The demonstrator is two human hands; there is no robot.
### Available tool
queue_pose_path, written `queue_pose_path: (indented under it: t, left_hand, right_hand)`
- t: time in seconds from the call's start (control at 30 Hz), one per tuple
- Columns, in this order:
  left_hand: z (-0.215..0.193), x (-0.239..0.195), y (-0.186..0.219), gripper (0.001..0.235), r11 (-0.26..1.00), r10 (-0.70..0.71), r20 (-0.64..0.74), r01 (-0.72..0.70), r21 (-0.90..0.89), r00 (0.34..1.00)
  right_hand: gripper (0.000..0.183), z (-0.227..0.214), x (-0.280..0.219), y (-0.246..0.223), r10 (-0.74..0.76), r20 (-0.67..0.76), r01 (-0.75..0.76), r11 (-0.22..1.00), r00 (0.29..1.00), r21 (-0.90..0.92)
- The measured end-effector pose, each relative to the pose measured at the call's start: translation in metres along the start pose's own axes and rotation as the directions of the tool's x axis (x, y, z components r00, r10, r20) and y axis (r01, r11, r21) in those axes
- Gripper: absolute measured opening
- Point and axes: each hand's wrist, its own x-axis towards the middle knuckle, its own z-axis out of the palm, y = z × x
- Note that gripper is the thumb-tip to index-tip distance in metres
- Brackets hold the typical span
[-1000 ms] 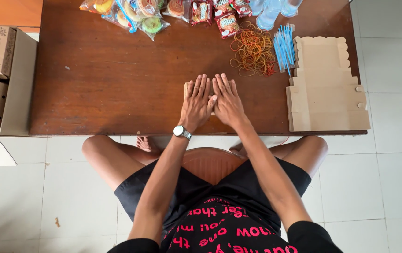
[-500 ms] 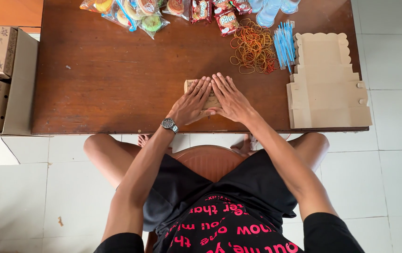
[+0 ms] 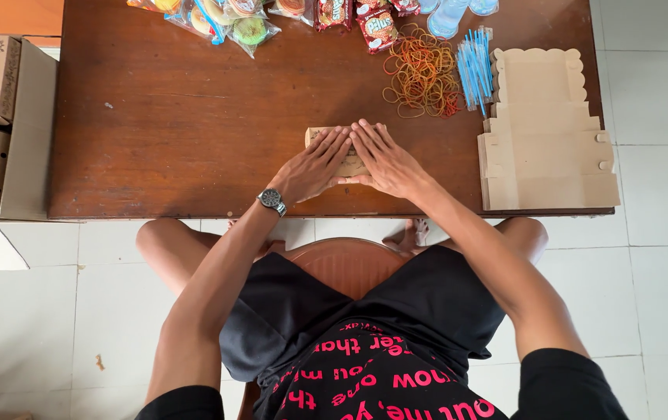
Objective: The person assembles a small cardboard box by folding its flaps and securing it with a rubber band. They then pick up a flat cardboard sheet, fold it into a box shape, and secure the tabs to form a finished box.
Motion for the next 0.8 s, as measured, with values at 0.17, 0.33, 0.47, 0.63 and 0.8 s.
queue_pose_path:
  t: [0.17, 0.33, 0.47, 0.63, 0.8]
  left_hand:
    - [-0.001, -0.002, -0.001, 0.076, 1.0, 0.025, 0.004, -0.025, -0.017, 1.0]
    - [0.003, -0.009, -0.007, 0.071, 0.999, 0.037, 0.031, -0.036, -0.031, 0.999]
    - [0.001, -0.015, -0.012, 0.068, 0.998, 0.06, 0.038, -0.059, -0.038, 0.997]
    - [-0.004, -0.021, -0.015, 0.067, 0.998, 0.065, 0.034, -0.064, -0.027, 0.997]
    - [-0.014, -0.027, -0.019, 0.066, 0.997, 0.067, 0.066, -0.064, -0.052, 0.996]
  right_hand:
    - [0.083, 0.006, -0.01, 0.004, -0.092, -0.15, 0.093, 0.996, 0.984, 0.001]
    - [0.079, 0.004, -0.014, 0.008, -0.107, -0.163, 0.109, 0.994, 0.981, 0.005]
    - [0.073, 0.0, -0.018, 0.01, -0.13, -0.132, 0.131, 0.991, 0.983, -0.003]
    - [0.067, -0.007, -0.023, 0.012, -0.121, -0.092, 0.121, 0.993, 0.988, -0.008]
    - [0.062, -0.003, -0.04, 0.023, -0.13, -0.094, 0.13, 0.991, 0.987, -0.013]
